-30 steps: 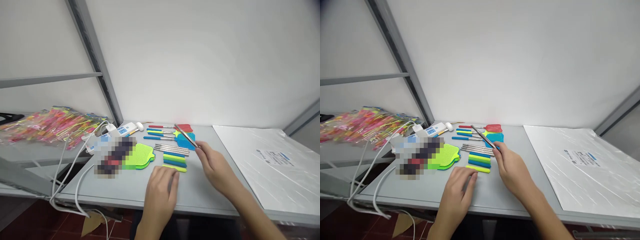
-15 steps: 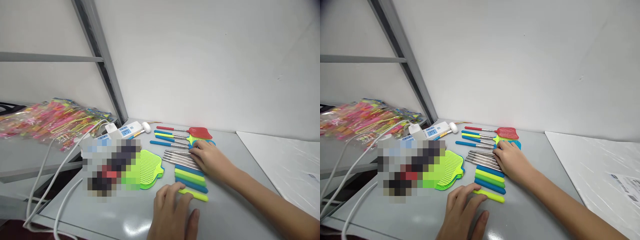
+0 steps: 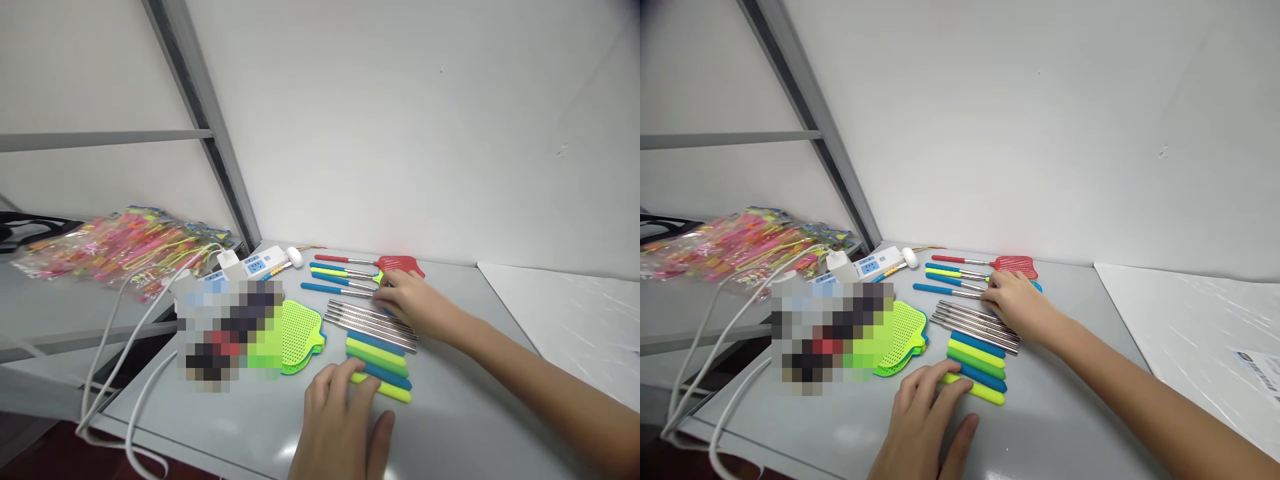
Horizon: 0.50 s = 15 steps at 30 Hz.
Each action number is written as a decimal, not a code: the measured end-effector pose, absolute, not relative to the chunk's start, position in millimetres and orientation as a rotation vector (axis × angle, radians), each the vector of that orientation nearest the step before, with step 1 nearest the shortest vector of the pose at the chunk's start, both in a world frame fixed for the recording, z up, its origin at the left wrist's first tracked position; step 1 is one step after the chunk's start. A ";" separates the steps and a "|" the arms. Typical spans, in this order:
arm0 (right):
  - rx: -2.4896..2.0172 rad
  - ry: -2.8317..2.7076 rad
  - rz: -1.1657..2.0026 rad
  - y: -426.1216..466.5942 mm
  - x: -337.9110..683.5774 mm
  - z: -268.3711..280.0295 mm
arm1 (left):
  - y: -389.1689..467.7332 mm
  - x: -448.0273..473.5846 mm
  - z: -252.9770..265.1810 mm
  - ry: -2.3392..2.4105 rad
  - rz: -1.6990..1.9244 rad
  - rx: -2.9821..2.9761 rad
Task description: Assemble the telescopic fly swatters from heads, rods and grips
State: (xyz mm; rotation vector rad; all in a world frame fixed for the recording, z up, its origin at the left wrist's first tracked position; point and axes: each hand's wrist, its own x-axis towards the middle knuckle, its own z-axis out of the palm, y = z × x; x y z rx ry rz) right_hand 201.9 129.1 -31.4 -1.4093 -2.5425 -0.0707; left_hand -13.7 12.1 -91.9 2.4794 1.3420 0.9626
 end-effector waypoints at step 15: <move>-1.461 -2.640 -0.105 164.8 187.9 -1.5 | 58.8 15.1 -48.6 1.078 0.436 2.628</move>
